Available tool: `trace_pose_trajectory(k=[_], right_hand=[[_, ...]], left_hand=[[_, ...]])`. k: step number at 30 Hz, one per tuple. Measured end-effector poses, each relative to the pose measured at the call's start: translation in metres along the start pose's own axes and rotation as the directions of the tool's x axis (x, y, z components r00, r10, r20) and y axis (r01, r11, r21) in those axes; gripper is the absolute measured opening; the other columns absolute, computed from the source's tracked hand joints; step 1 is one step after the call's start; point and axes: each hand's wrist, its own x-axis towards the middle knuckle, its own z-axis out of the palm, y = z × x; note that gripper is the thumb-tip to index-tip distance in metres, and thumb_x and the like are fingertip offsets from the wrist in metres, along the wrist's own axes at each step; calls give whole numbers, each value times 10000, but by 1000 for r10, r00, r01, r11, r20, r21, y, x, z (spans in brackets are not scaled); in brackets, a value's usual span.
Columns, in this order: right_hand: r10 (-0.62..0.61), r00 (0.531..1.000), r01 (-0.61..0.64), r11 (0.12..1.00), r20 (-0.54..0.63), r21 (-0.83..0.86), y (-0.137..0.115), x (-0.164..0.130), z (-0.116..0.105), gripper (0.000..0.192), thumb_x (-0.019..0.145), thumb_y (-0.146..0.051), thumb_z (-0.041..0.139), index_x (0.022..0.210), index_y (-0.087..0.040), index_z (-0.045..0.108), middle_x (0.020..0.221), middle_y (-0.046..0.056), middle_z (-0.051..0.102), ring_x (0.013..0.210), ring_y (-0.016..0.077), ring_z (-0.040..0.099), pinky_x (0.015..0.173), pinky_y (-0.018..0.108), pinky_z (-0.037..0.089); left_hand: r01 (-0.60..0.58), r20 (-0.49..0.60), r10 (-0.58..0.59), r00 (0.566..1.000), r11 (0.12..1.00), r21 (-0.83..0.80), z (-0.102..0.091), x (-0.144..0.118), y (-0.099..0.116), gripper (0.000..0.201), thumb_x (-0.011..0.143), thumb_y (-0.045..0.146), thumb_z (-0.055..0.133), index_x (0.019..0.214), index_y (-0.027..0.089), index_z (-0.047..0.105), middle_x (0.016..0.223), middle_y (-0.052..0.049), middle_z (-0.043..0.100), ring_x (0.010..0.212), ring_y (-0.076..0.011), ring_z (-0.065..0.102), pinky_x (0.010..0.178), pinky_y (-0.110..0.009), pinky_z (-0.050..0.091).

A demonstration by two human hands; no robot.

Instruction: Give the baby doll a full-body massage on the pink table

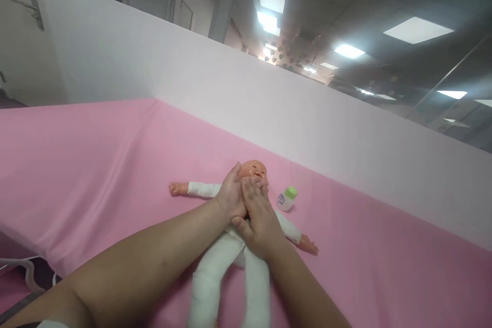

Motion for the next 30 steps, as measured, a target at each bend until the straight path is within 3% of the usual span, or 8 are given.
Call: trace_pose_trajectory(k=[3, 8, 14, 18, 22, 26, 30], right_hand=[[3, 1000, -3, 1000, 6, -23, -2, 0, 2, 783, 998, -564, 469, 1628, -194, 185, 1652, 129, 284, 1559, 341, 161, 1249, 625, 178], [-141, 988, 139, 990, 59, 41, -12, -2, -1, 670, 1030, -471, 428, 1598, -147, 281, 1585, 166, 409, 1512, 319, 319, 1234, 619, 251], [-209, 978, 207, 969, 4, 137, -29, -3, -6, 673, 1027, -439, 416, 1603, -126, 263, 1588, 174, 401, 1502, 314, 343, 1214, 560, 343], [-160, 985, 166, 979, -67, 115, -30, -5, -5, 721, 1004, -465, 468, 1611, -145, 244, 1605, 165, 376, 1504, 333, 332, 1210, 578, 337], [-122, 985, 133, 987, -122, 89, -24, -5, -2, 715, 992, -453, 506, 1611, -197, 257, 1623, 127, 354, 1511, 326, 319, 1217, 569, 328], [-79, 992, 86, 994, -97, 64, -20, -4, 4, 731, 992, -462, 498, 1622, -220, 218, 1644, 109, 315, 1519, 327, 299, 1208, 559, 345], [-24, 997, 25, 1000, -70, 17, -13, -2, 8, 786, 994, -526, 470, 1635, -205, 146, 1658, 117, 280, 1537, 350, 242, 1219, 602, 285]], left_hand=[[-61, -8, 61, 998, 997, -38, -4, -1, 19, 819, 911, 752, 391, 1283, 47, 579, 1199, -242, 689, 1131, -322, 681, 929, -420, 580], [-137, -53, 133, 990, 989, -64, -17, 5, 37, 797, 939, 702, 413, 1332, 23, 555, 1251, -258, 668, 1116, -304, 695, 845, -377, 612], [-83, -28, 80, 996, 989, -122, -16, 9, 26, 777, 949, 685, 402, 1277, 10, 602, 1160, -264, 698, 1014, -305, 727, 818, -393, 614], [-66, 0, 67, 998, 979, -191, -10, 6, 16, 771, 955, 677, 386, 1250, 2, 614, 1132, -261, 707, 1036, -312, 719, 870, -397, 591], [-6, 23, 10, 1000, 987, -162, -7, 3, 11, 789, 951, 694, 364, 1246, 8, 615, 1157, -266, 702, 1076, -332, 702, 913, -422, 561], [-3, 21, 5, 1000, 993, -121, -7, 5, 8, 770, 956, 688, 355, 1221, 22, 637, 1165, -239, 708, 1089, -312, 694, 965, -407, 521], [-6, 15, 7, 1000, 997, -78, -6, 8, -1, 744, 965, 671, 338, 1201, 36, 647, 1131, -223, 720, 1053, -303, 699, 979, -413, 494]])
